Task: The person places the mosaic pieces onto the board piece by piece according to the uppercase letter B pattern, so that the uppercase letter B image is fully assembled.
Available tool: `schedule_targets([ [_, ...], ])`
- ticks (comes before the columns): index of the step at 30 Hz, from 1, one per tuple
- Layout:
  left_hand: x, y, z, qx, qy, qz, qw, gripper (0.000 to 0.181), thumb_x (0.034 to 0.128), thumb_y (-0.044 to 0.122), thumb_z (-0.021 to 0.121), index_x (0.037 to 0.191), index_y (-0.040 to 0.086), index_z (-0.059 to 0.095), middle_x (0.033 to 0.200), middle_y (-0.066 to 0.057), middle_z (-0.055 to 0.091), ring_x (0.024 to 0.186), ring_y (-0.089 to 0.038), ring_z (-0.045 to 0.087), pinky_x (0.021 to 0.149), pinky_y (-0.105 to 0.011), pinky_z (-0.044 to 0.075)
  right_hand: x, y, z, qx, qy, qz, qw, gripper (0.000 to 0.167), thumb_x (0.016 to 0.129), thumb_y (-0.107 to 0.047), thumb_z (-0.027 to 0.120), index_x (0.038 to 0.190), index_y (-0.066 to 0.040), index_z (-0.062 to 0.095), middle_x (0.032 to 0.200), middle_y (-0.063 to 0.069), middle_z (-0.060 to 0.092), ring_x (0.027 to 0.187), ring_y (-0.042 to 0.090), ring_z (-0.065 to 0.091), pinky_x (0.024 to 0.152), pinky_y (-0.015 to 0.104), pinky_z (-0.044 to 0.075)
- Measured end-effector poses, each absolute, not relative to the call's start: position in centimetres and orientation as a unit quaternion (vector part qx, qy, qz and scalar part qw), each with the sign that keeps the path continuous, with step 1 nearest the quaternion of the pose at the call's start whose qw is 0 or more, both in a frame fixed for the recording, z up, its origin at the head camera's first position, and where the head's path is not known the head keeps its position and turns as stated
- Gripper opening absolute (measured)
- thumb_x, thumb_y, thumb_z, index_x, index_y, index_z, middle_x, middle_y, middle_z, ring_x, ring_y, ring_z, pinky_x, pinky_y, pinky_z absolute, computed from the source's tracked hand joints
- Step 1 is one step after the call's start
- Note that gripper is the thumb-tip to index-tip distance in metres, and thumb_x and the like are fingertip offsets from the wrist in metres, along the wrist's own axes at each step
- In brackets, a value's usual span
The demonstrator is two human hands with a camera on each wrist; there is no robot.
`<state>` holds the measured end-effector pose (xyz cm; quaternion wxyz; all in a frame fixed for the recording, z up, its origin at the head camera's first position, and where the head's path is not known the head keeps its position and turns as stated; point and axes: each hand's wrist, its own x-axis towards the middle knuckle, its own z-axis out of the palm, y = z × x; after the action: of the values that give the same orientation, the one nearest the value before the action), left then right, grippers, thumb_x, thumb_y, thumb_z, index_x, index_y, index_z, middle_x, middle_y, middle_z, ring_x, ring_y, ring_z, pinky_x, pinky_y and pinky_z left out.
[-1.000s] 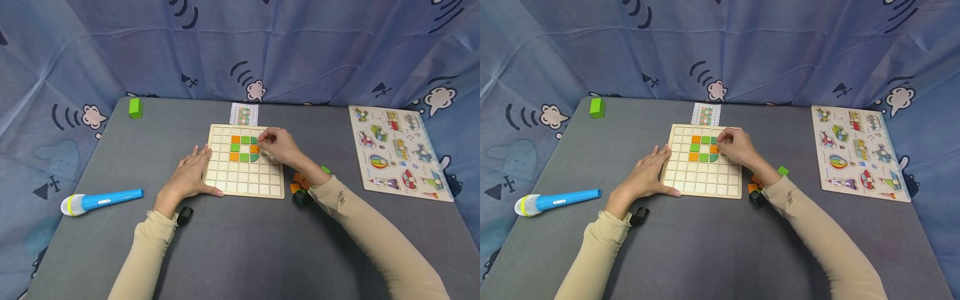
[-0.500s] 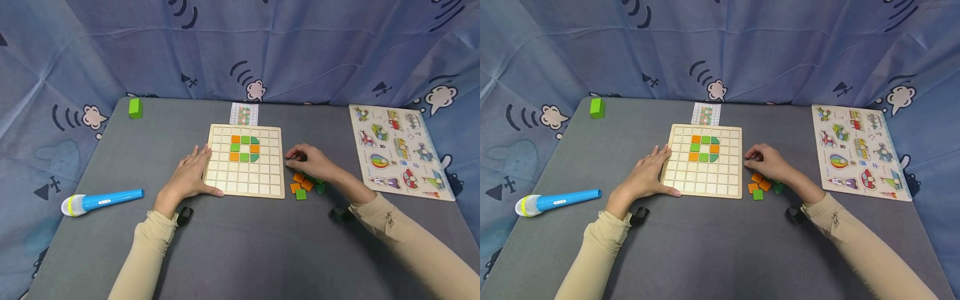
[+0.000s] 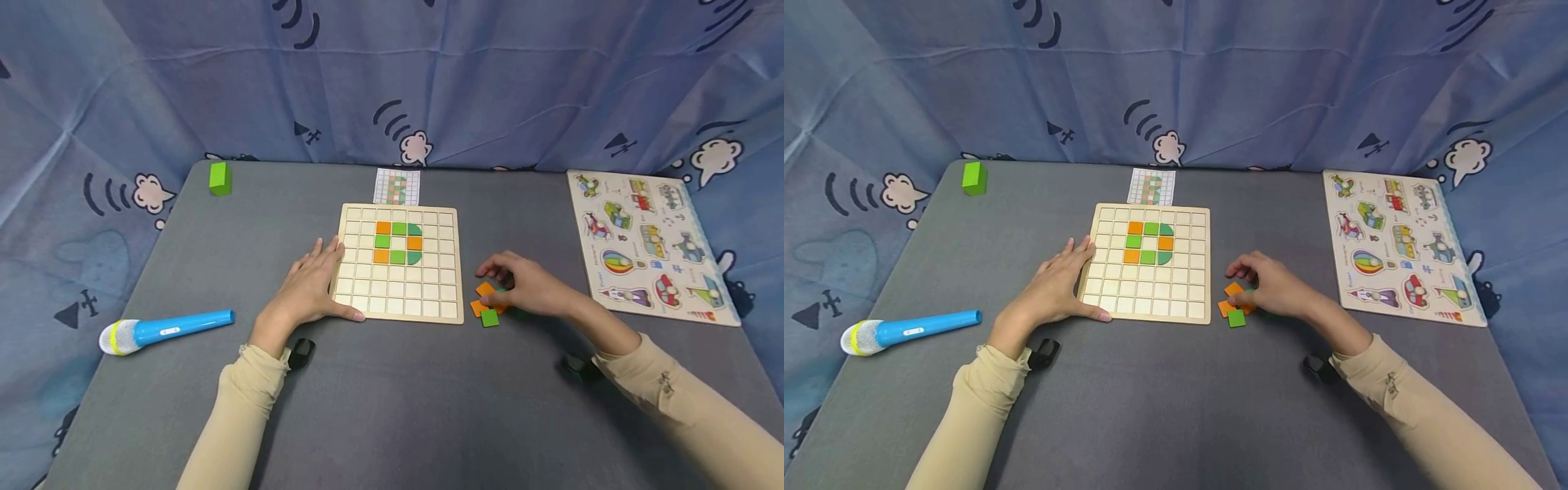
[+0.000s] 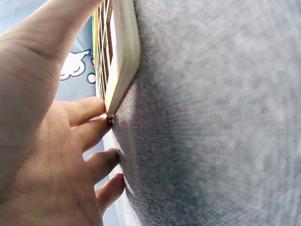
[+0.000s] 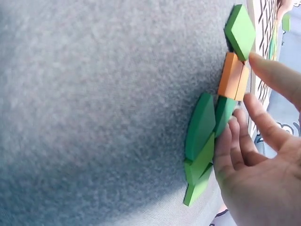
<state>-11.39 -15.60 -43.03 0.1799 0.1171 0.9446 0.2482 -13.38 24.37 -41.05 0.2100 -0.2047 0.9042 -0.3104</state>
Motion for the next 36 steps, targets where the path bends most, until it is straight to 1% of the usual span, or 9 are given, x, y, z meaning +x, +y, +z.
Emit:
schedule_targets([
  [4, -11.4, -15.6, -43.1, 0.116, 0.945, 0.248, 0.180, 0.143, 0.0677, 0.059, 0.097, 0.172, 0.009, 0.013, 0.181, -0.005, 0.004, 0.168, -0.032, -0.002, 0.133, -0.059, 0.011, -13.3, 24.5, -40.9, -0.221, 0.898, -0.307, 0.223, 0.044, 0.086, -0.013, 0.089, 0.126, -0.007, 0.071, 0.114, 0.009, 0.062, 0.102, 0.021, 0.056, 0.088, 0.036, 0.054],
  [10, -11.4, -15.5, -43.1, 0.115, 0.945, 0.246, 0.181, 0.143, 0.0676, 0.060, 0.097, 0.172, 0.009, 0.012, 0.180, -0.005, 0.003, 0.168, -0.031, -0.003, 0.133, -0.059, 0.011, -12.9, 24.9, -40.3, -0.232, 0.888, -0.310, 0.250, 0.056, 0.080, 0.001, 0.090, 0.132, -0.007, 0.069, 0.121, 0.012, 0.062, 0.108, 0.025, 0.057, 0.095, 0.047, 0.055],
  [12, -11.4, -15.5, -43.1, 0.115, 0.945, 0.246, 0.180, 0.143, 0.0674, 0.060, 0.097, 0.172, 0.010, 0.012, 0.181, -0.005, 0.003, 0.168, -0.031, -0.003, 0.132, -0.059, 0.012, -12.7, 25.1, -40.1, -0.234, 0.888, -0.306, 0.250, 0.059, 0.079, 0.005, 0.088, 0.133, -0.006, 0.069, 0.121, 0.012, 0.061, 0.108, 0.025, 0.057, 0.095, 0.047, 0.055],
  [15, -11.4, -15.6, -43.0, 0.116, 0.946, 0.247, 0.178, 0.143, 0.0671, 0.061, 0.097, 0.172, 0.010, 0.012, 0.180, -0.004, 0.003, 0.168, -0.031, -0.003, 0.132, -0.059, 0.012, -12.3, 25.3, -40.1, -0.235, 0.893, -0.299, 0.240, 0.061, 0.078, 0.009, 0.087, 0.134, -0.006, 0.068, 0.118, 0.010, 0.062, 0.105, 0.024, 0.057, 0.091, 0.041, 0.055],
  [20, -11.4, -15.6, -43.0, 0.115, 0.946, 0.248, 0.176, 0.143, 0.0674, 0.061, 0.096, 0.172, 0.011, 0.013, 0.180, -0.004, 0.004, 0.168, -0.030, -0.003, 0.133, -0.058, 0.012, -11.8, 25.4, -40.2, -0.238, 0.892, -0.301, 0.237, 0.061, 0.075, 0.001, 0.093, 0.130, -0.009, 0.068, 0.119, 0.007, 0.061, 0.105, 0.022, 0.055, 0.090, 0.033, 0.053],
  [24, -11.4, -15.5, -43.0, 0.118, 0.946, 0.247, 0.174, 0.142, 0.0675, 0.060, 0.097, 0.172, 0.009, 0.014, 0.181, -0.005, 0.005, 0.168, -0.031, -0.002, 0.132, -0.059, 0.012, -11.4, 25.2, -40.5, -0.256, 0.885, -0.309, 0.234, 0.053, 0.071, -0.011, 0.099, 0.115, -0.014, 0.070, 0.122, 0.005, 0.059, 0.111, 0.023, 0.054, 0.096, 0.037, 0.051],
  [29, -11.3, -15.5, -42.8, 0.118, 0.946, 0.248, 0.172, 0.142, 0.0668, 0.058, 0.098, 0.171, 0.009, 0.015, 0.180, -0.006, 0.006, 0.168, -0.032, -0.001, 0.132, -0.060, 0.012, -11.2, 25.0, -41.0, -0.269, 0.887, -0.306, 0.215, 0.036, 0.071, -0.016, 0.100, 0.095, -0.022, 0.074, 0.120, 0.004, 0.058, 0.114, 0.024, 0.050, 0.098, 0.044, 0.048],
  [32, -11.2, -15.4, -42.8, 0.117, 0.946, 0.249, 0.172, 0.142, 0.0665, 0.058, 0.098, 0.171, 0.009, 0.015, 0.180, -0.006, 0.007, 0.168, -0.032, 0.000, 0.132, -0.060, 0.012, -11.2, 25.0, -41.2, -0.270, 0.892, -0.302, 0.200, 0.031, 0.072, -0.017, 0.100, 0.090, -0.025, 0.076, 0.121, 0.004, 0.059, 0.115, 0.025, 0.050, 0.098, 0.045, 0.047],
  [36, -11.2, -15.5, -42.8, 0.117, 0.946, 0.248, 0.173, 0.142, 0.0667, 0.058, 0.098, 0.171, 0.009, 0.015, 0.180, -0.006, 0.006, 0.168, -0.033, -0.001, 0.132, -0.060, 0.012, -11.1, 25.1, -41.3, -0.270, 0.898, -0.299, 0.176, 0.027, 0.073, -0.015, 0.099, 0.091, -0.023, 0.080, 0.120, 0.006, 0.062, 0.113, 0.026, 0.051, 0.095, 0.045, 0.046],
])
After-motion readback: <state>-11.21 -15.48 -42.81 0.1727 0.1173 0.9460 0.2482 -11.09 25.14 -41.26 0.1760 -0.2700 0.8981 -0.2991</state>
